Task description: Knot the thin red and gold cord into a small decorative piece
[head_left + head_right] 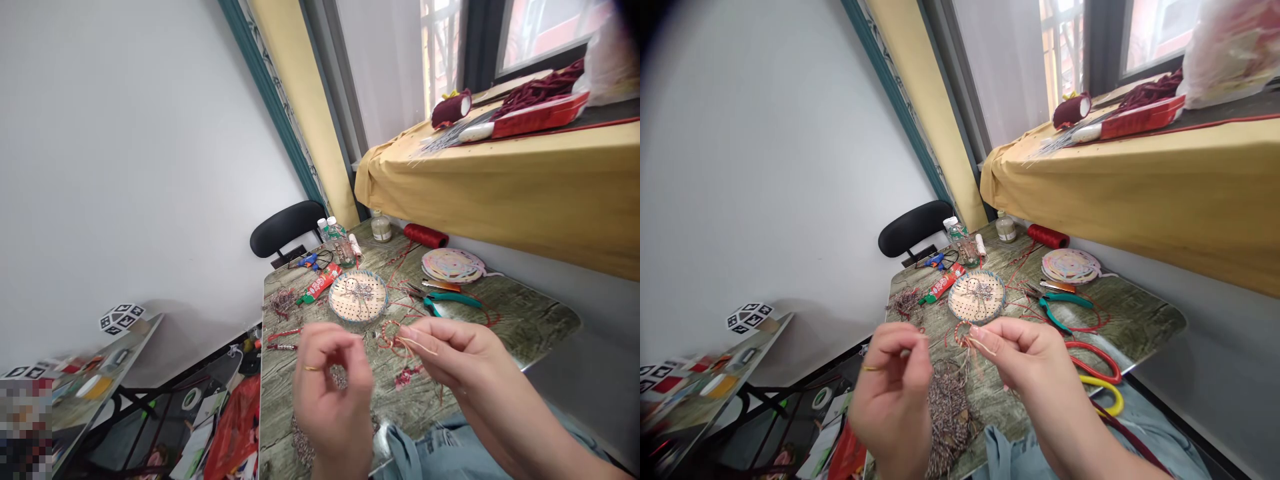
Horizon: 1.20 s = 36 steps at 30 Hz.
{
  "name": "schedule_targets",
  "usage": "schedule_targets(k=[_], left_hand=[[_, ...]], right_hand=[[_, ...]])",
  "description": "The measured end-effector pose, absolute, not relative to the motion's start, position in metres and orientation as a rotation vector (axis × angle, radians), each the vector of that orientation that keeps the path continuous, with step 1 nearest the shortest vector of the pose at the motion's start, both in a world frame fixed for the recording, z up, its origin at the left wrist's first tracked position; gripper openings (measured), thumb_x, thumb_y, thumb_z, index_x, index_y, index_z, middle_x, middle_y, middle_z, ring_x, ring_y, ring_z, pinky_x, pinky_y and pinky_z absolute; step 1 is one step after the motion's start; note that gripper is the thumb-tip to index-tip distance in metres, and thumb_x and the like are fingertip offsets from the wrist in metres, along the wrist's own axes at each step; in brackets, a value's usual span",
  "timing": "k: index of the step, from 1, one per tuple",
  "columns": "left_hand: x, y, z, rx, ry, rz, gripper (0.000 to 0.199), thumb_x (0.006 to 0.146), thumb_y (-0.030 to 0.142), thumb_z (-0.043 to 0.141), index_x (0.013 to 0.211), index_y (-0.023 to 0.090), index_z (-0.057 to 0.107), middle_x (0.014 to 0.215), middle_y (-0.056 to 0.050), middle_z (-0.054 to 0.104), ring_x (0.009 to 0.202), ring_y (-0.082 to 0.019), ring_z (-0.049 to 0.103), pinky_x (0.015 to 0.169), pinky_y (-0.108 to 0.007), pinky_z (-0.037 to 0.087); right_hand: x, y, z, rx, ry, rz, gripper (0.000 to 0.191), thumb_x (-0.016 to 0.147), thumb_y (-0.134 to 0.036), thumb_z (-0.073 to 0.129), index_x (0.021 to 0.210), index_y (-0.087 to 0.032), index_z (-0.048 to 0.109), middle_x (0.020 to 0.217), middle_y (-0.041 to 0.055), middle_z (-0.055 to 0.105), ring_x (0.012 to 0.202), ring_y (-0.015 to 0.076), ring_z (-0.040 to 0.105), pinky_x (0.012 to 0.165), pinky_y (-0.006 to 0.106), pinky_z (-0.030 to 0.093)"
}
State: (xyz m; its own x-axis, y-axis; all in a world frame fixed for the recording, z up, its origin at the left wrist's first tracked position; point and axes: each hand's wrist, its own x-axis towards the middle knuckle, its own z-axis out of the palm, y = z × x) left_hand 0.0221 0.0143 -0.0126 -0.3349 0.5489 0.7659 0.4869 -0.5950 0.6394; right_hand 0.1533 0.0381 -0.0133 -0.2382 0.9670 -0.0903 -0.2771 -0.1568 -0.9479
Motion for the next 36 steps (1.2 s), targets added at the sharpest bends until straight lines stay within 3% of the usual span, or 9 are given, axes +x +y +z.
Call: schedule_targets(k=[3,9,15,18,22,28,36], left_hand=[[0.027,0.013,-0.016,1.551,1.302,2.137,0.024,0.091,0.005,0.049,0.082,0.023,0.063,0.077,0.003,0.057,0.069,-0.011,0.054,0.061,-0.021,0.045],[0.039,0.009,-0.036,1.786,1.395,2.042,0.028,0.081,-0.002,0.06,0.094,0.022,0.064,0.082,0.004,0.058,0.068,-0.009,0.052,0.055,-0.019,0.042],[0.043,0.009,-0.04,1.954,1.47,2.1,0.033,0.08,-0.003,0.066,0.106,0.018,0.065,0.089,0.003,0.062,0.067,-0.009,0.051,0.059,-0.021,0.045],[0.046,0.009,-0.04,1.781,1.514,2.169,0.029,0.08,0.0,0.067,0.099,0.02,0.063,0.088,0.004,0.057,0.063,-0.009,0.046,0.057,-0.022,0.043],[0.056,0.006,-0.039,1.596,1.467,2.134,0.02,0.082,0.004,0.061,0.083,0.023,0.064,0.08,0.004,0.056,0.071,-0.011,0.05,0.058,-0.02,0.041],[0.064,0.005,-0.029,1.001,1.293,2.066,0.029,0.073,0.007,0.071,0.088,0.031,0.077,0.076,0.005,0.061,0.059,-0.007,0.049,0.057,-0.015,0.044],[0.052,0.009,-0.023,0.85,1.103,1.935,0.014,0.064,0.017,0.086,0.072,0.025,0.078,0.072,0.003,0.06,0.063,-0.009,0.051,0.049,-0.012,0.042]], right_hand=[[0.154,0.038,-0.011,-0.965,-1.074,1.605,0.041,0.076,-0.055,0.071,0.059,-0.02,0.058,0.059,-0.0043,0.036,0.06,0.0148,0.024,0.053,0.029,0.019],[0.153,0.038,-0.007,-0.931,-1.001,1.681,0.044,0.068,-0.052,0.074,0.05,-0.022,0.046,0.053,-0.0071,0.029,0.056,0.0132,0.016,0.051,0.029,0.016],[0.152,0.036,-0.008,-0.915,-0.942,1.703,0.038,0.066,-0.049,0.076,0.054,-0.021,0.054,0.058,-0.0049,0.034,0.059,0.0145,0.021,0.054,0.029,0.019],[0.152,0.034,-0.011,-0.928,-0.953,1.701,0.039,0.067,-0.053,0.076,0.054,-0.021,0.056,0.058,-0.0048,0.033,0.059,0.0147,0.02,0.053,0.029,0.017],[0.151,0.032,-0.015,-0.908,-0.935,1.695,0.044,0.067,-0.056,0.076,0.053,-0.022,0.051,0.058,-0.005,0.032,0.06,0.0152,0.021,0.053,0.03,0.017],[0.149,0.032,-0.018,-0.888,-0.904,1.729,0.044,0.065,-0.057,0.079,0.055,-0.022,0.056,0.059,-0.0045,0.035,0.061,0.0154,0.023,0.054,0.029,0.019],[0.149,0.032,-0.019,-0.917,-0.909,1.716,0.043,0.065,-0.056,0.078,0.054,-0.022,0.054,0.058,-0.0048,0.033,0.06,0.0151,0.019,0.053,0.029,0.017]])
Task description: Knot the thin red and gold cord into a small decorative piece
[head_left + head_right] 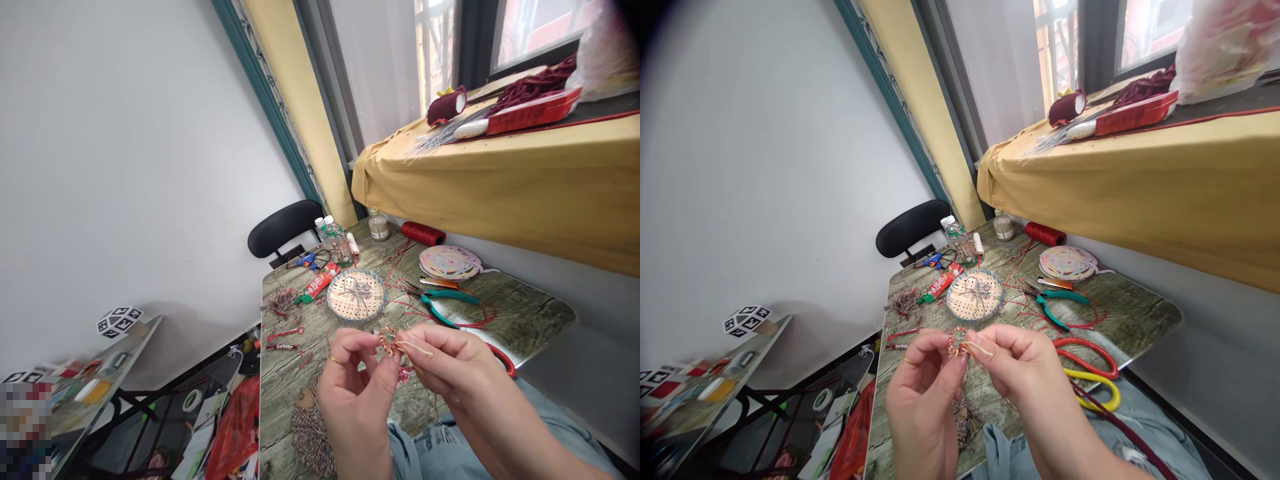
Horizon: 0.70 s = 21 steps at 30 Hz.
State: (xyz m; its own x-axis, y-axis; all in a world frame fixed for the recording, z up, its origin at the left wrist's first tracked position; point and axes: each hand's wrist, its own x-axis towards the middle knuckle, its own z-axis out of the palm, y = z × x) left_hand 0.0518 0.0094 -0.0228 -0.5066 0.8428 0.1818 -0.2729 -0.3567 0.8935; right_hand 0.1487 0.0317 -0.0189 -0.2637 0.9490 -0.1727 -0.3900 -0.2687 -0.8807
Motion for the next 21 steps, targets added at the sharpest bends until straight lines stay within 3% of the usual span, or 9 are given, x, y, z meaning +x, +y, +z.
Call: schedule_targets(k=[8,15,18,21], left_hand=[[0.041,0.012,-0.034,1.153,0.994,1.853,0.02,0.075,0.012,0.078,0.081,0.031,0.081,0.078,0.004,0.059,0.063,-0.006,0.053,0.054,-0.011,0.044],[0.046,0.01,-0.033,1.135,1.22,1.943,0.026,0.069,0.001,0.069,0.069,0.027,0.074,0.074,0.005,0.061,0.058,-0.007,0.049,0.053,-0.016,0.04],[0.045,0.009,-0.033,1.076,1.134,1.785,0.014,0.069,0.011,0.074,0.061,0.022,0.069,0.066,0.003,0.057,0.055,-0.01,0.046,0.051,-0.021,0.037],[0.038,0.004,-0.023,1.064,0.917,1.462,0.031,0.069,0.036,0.083,0.052,0.021,0.063,0.056,0.002,0.048,0.052,-0.012,0.042,0.05,-0.025,0.034]], right_hand=[[0.149,0.03,-0.017,-0.937,-0.905,1.718,0.038,0.063,-0.052,0.079,0.056,-0.021,0.059,0.062,-0.0023,0.039,0.064,0.0163,0.029,0.054,0.028,0.021],[0.146,0.033,-0.018,-0.909,-0.95,1.653,0.042,0.07,-0.055,0.075,0.055,-0.021,0.056,0.058,-0.0042,0.037,0.06,0.0146,0.025,0.052,0.028,0.022],[0.149,0.033,-0.017,-0.899,-1.023,1.537,0.043,0.076,-0.053,0.073,0.054,-0.02,0.056,0.057,-0.0043,0.038,0.058,0.0138,0.026,0.051,0.027,0.023],[0.152,0.034,-0.016,-0.896,-1.058,1.483,0.042,0.081,-0.049,0.07,0.054,-0.021,0.057,0.056,-0.003,0.045,0.057,0.014,0.032,0.053,0.028,0.027]])
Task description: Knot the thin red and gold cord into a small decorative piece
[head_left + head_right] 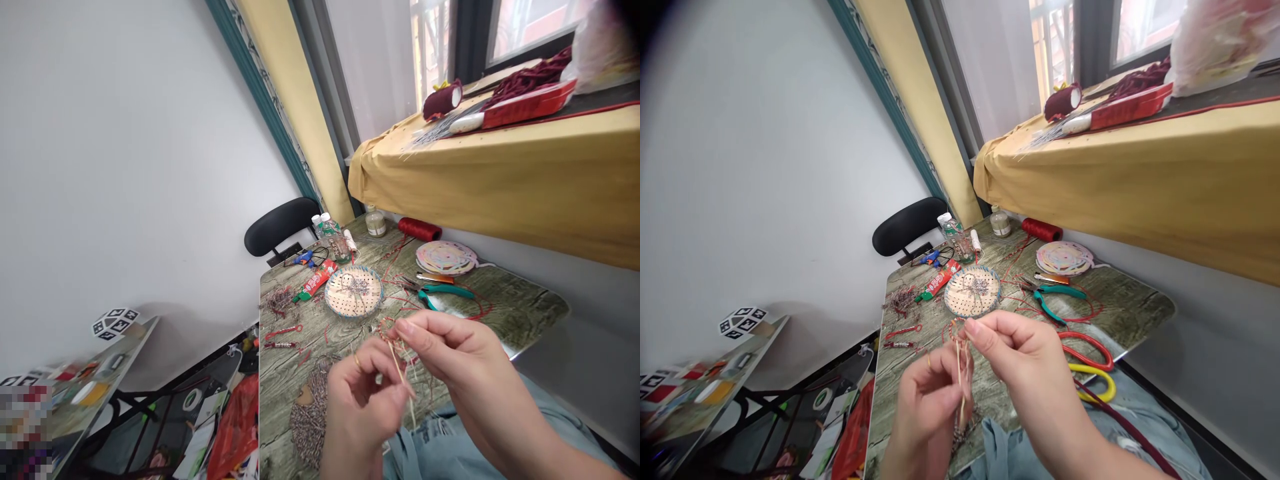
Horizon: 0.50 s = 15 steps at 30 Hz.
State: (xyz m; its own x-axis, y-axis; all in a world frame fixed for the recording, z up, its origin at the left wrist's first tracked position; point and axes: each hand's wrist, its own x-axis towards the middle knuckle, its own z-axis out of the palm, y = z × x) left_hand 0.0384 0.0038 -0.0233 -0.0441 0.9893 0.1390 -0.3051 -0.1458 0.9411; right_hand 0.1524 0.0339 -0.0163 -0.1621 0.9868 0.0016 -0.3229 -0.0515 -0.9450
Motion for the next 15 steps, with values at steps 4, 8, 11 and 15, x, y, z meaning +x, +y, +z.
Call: schedule_targets(k=[4,8,11,15], left_hand=[[0.029,-0.007,-0.011,1.301,0.811,1.154,0.056,0.077,0.063,0.069,0.042,0.021,0.057,0.05,0.0,0.045,0.047,-0.012,0.037,0.049,-0.029,0.03],[0.032,-0.003,-0.019,1.153,1.04,1.67,0.03,0.082,0.035,0.072,0.055,0.022,0.07,0.054,0.001,0.052,0.053,-0.012,0.045,0.051,-0.023,0.037],[0.046,0.003,-0.023,0.925,1.268,1.85,0.014,0.068,0.012,0.075,0.072,0.025,0.075,0.069,0.003,0.063,0.056,-0.009,0.052,0.051,-0.018,0.041],[0.061,0.006,-0.017,0.913,1.337,1.803,0.013,0.064,0.01,0.074,0.067,0.023,0.075,0.064,0.004,0.063,0.052,-0.008,0.047,0.05,-0.019,0.038]], right_hand=[[0.154,0.035,-0.019,-0.957,-1.057,1.411,0.041,0.082,-0.049,0.069,0.055,-0.021,0.055,0.056,-0.0047,0.037,0.057,0.014,0.028,0.051,0.029,0.023],[0.154,0.034,-0.02,-0.94,-1.057,1.397,0.04,0.082,-0.05,0.069,0.056,-0.022,0.057,0.056,-0.0052,0.034,0.056,0.0138,0.025,0.05,0.029,0.021],[0.154,0.032,-0.019,-0.929,-1.048,1.388,0.038,0.08,-0.049,0.071,0.056,-0.021,0.062,0.055,-0.0042,0.039,0.055,0.0135,0.029,0.05,0.028,0.025],[0.153,0.031,-0.017,-0.857,-1.047,1.397,0.031,0.08,-0.044,0.073,0.058,-0.023,0.069,0.059,-0.0002,0.057,0.059,0.0156,0.044,0.054,0.027,0.037]])
